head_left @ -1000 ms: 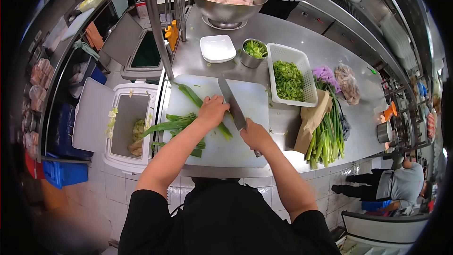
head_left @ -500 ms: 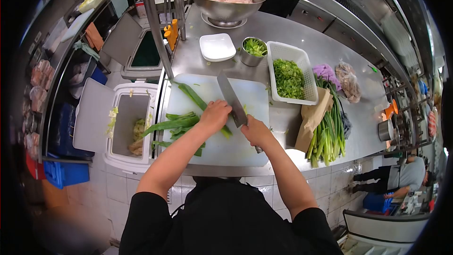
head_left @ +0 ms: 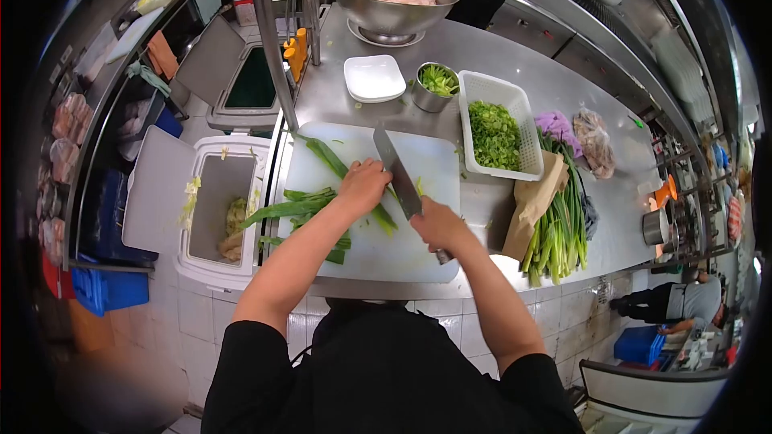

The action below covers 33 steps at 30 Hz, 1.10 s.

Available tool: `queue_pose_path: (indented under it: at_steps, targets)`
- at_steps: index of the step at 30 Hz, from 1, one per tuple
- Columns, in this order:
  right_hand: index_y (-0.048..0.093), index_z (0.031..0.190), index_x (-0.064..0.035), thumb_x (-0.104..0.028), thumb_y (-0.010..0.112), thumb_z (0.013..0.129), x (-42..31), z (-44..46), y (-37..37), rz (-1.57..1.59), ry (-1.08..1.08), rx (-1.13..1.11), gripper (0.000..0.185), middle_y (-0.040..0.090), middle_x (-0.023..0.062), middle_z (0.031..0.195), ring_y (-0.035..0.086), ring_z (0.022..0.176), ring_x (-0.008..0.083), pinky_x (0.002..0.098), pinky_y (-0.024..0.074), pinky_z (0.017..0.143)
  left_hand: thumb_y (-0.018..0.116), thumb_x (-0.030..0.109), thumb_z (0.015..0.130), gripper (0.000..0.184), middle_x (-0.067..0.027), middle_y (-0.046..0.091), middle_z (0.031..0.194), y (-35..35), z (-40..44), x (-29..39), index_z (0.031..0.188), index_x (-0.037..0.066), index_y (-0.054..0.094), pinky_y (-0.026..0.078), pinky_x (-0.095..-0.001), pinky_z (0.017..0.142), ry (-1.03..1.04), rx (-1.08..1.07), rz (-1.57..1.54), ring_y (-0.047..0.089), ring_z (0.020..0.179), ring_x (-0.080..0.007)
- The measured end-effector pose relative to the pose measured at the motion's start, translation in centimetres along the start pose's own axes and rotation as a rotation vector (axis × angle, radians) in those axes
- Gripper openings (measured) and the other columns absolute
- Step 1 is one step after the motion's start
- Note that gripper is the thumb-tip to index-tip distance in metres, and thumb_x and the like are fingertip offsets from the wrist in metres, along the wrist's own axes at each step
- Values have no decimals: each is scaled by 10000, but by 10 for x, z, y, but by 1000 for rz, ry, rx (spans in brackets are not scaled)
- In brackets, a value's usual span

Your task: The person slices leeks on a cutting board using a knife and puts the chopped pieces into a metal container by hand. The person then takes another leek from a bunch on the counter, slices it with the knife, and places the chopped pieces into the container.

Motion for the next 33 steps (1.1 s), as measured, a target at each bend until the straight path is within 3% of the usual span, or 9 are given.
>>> queue_pose_path:
  at_steps: [4, 10, 15, 18, 20, 23, 26, 29, 33]
  targets:
    - [515, 1294, 76, -189, 523, 945, 5, 20, -1, 40, -76, 58, 438, 712, 225, 806, 697, 544, 309, 447, 574, 567, 699, 116, 856, 98, -35, 639, 971, 2, 0, 2, 936, 143, 748, 448, -441, 911, 10, -17, 19, 597, 1062, -255]
    - [493, 1353, 70, -225, 524, 961, -2, -1, -7, 61, 16, 26, 492, 712, 241, 831, 692, 546, 321, 441, 576, 566, 703, 118, 851, 86, -17, 644, 961, 0, -2, 6, 906, 158, 756, 445, -431, 919, -1, -38, 17, 599, 1069, -246]
    - [535, 1293, 46, -226, 514, 963, 16, 11, 1, 179, -48, 74, 428, 713, 246, 846, 693, 564, 338, 452, 582, 607, 709, 125, 864, 88, -26, 645, 969, -41, -9, -2, 923, 163, 762, 441, -438, 947, -8, -37, -26, 598, 1067, -253]
    - [562, 1246, 28, -242, 539, 954, 19, 0, 0, 54, -52, 107, 398, 717, 270, 877, 715, 676, 397, 496, 581, 716, 702, 148, 889, 82, -35, 637, 1026, -56, -28, -11, 949, 164, 755, 443, -460, 986, -4, -164, -96, 590, 1106, -251]
    - [576, 1218, 15, -262, 562, 944, 19, -13, 1, -74, -136, 193, 390, 721, 285, 911, 712, 810, 445, 529, 558, 808, 726, 167, 893, 112, -32, 618, 1075, -50, -43, -10, 1004, 158, 740, 446, -474, 1017, 125, -193, -47, 574, 1151, -255]
    - [582, 1205, 20, -260, 562, 942, 10, -22, 6, -134, -130, 142, 384, 723, 282, 918, 698, 902, 471, 554, 544, 842, 739, 172, 882, 150, -31, 606, 1092, -41, -46, -12, 1031, 163, 733, 461, -470, 1012, 93, -214, -57, 561, 1166, -266]
    - [580, 1170, 31, -237, 547, 940, 16, -9, 21, -225, -111, 91, 354, 723, 259, 871, 717, 802, 432, 531, 560, 794, 741, 164, 873, 135, -43, 604, 1077, -33, -48, -11, 1007, 156, 732, 483, -466, 993, 80, -166, -48, 566, 1147, -283]
    - [583, 1142, 28, -226, 530, 940, -13, -25, -6, -173, -36, -24, 329, 720, 234, 824, 719, 687, 383, 509, 569, 737, 748, 154, 855, 148, -40, 600, 1044, -31, -46, -4, 1002, 154, 736, 525, -412, 935, 78, -156, -44, 572, 1094, -271]
    - [584, 1145, 25, -222, 517, 941, -31, -44, -21, -217, 14, -86, 327, 721, 223, 808, 709, 610, 344, 490, 573, 697, 743, 143, 851, 124, -42, 599, 1037, -21, -39, 3, 973, 147, 730, 539, -410, 901, 66, -128, -63, 572, 1075, -277]
Point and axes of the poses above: each hand's wrist, its own z-axis towards the middle knuckle, its own y-axis out of the palm, x = y × z, the point moved 2 cm from there along z, towards the middle knuckle
